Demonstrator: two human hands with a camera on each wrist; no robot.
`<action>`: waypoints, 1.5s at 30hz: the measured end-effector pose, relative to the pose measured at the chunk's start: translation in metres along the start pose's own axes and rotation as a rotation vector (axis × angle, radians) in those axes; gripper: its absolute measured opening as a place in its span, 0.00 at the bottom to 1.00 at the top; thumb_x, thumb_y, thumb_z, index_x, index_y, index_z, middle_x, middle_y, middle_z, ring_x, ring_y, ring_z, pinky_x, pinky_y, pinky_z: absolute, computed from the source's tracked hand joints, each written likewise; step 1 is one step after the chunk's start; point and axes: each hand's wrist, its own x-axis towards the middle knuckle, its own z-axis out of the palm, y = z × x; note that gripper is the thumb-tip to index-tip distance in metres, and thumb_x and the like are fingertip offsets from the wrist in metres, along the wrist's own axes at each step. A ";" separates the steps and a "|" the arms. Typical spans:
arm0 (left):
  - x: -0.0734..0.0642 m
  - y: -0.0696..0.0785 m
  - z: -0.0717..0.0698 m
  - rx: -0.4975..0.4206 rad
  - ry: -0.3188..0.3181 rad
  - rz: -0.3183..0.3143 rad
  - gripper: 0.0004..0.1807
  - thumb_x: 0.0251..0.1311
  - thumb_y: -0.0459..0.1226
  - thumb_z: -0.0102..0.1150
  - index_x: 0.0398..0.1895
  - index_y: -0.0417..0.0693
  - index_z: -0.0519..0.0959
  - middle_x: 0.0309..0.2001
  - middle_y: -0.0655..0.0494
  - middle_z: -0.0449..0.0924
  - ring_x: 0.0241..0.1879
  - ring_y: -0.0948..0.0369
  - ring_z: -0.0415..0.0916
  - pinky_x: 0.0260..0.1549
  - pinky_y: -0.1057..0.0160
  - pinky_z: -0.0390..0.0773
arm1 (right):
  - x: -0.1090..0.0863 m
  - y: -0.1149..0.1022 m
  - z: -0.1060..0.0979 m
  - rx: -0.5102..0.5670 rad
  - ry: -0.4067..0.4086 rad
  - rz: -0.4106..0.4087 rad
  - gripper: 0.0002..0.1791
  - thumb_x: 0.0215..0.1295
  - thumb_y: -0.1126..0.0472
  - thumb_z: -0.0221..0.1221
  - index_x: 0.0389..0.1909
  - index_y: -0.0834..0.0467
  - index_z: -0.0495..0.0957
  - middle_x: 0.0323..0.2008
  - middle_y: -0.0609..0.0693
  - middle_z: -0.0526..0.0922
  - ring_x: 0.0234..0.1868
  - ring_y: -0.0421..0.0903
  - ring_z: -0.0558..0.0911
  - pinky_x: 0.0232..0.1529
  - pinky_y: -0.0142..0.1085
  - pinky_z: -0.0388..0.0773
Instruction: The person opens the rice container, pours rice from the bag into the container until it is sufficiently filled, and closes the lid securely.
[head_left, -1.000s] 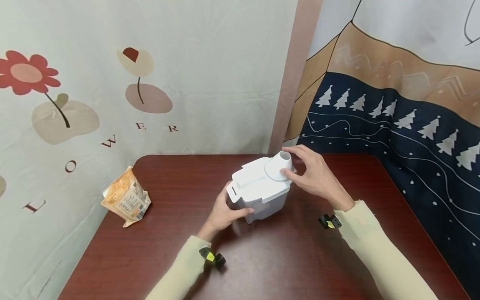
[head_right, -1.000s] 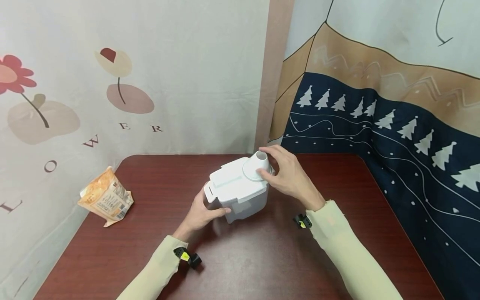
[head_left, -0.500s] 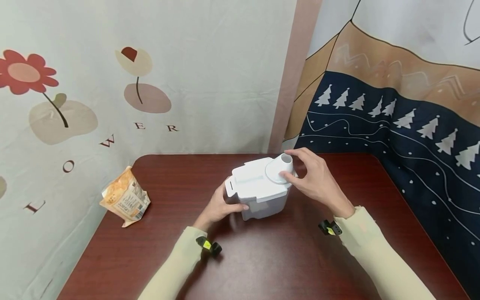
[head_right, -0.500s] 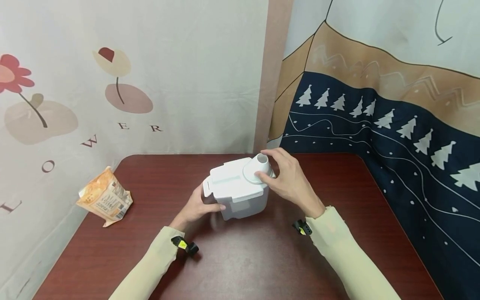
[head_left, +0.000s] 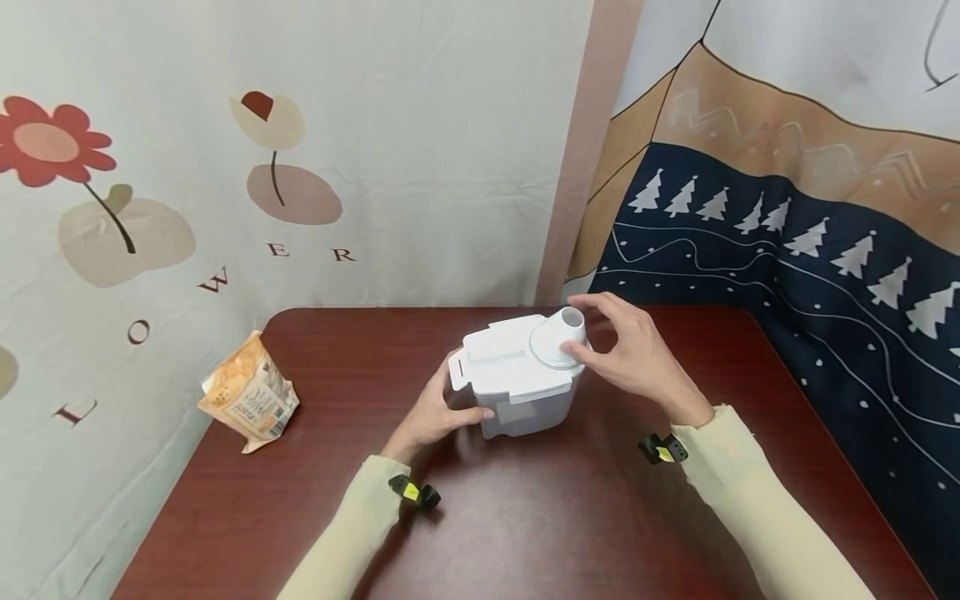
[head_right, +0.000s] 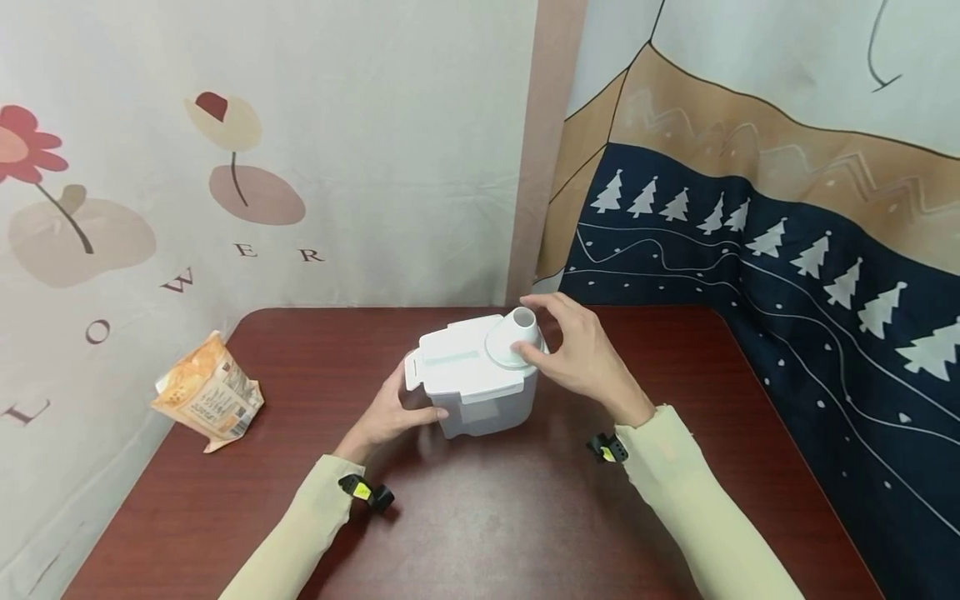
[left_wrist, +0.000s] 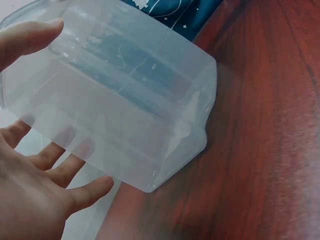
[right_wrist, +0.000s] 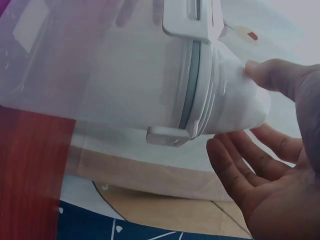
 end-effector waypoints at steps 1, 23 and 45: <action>-0.001 0.000 0.000 -0.002 0.007 0.010 0.54 0.45 0.27 0.78 0.77 0.50 0.59 0.67 0.50 0.74 0.65 0.62 0.70 0.71 0.68 0.64 | 0.001 0.001 -0.001 0.015 -0.009 0.005 0.34 0.59 0.57 0.74 0.66 0.52 0.75 0.60 0.50 0.81 0.54 0.49 0.84 0.57 0.50 0.85; -0.005 -0.002 0.013 0.021 0.147 -0.019 0.49 0.46 0.27 0.78 0.73 0.51 0.65 0.62 0.51 0.76 0.61 0.64 0.73 0.68 0.63 0.70 | 0.002 0.010 0.000 0.130 -0.084 0.014 0.33 0.60 0.59 0.73 0.67 0.48 0.75 0.63 0.49 0.81 0.61 0.50 0.81 0.65 0.52 0.79; 0.004 -0.006 0.003 -0.019 0.066 -0.084 0.51 0.48 0.26 0.75 0.76 0.55 0.61 0.67 0.49 0.73 0.64 0.53 0.75 0.68 0.45 0.73 | -0.006 0.001 0.001 -0.008 -0.033 -0.044 0.34 0.61 0.56 0.72 0.68 0.49 0.73 0.62 0.49 0.80 0.58 0.50 0.82 0.61 0.53 0.81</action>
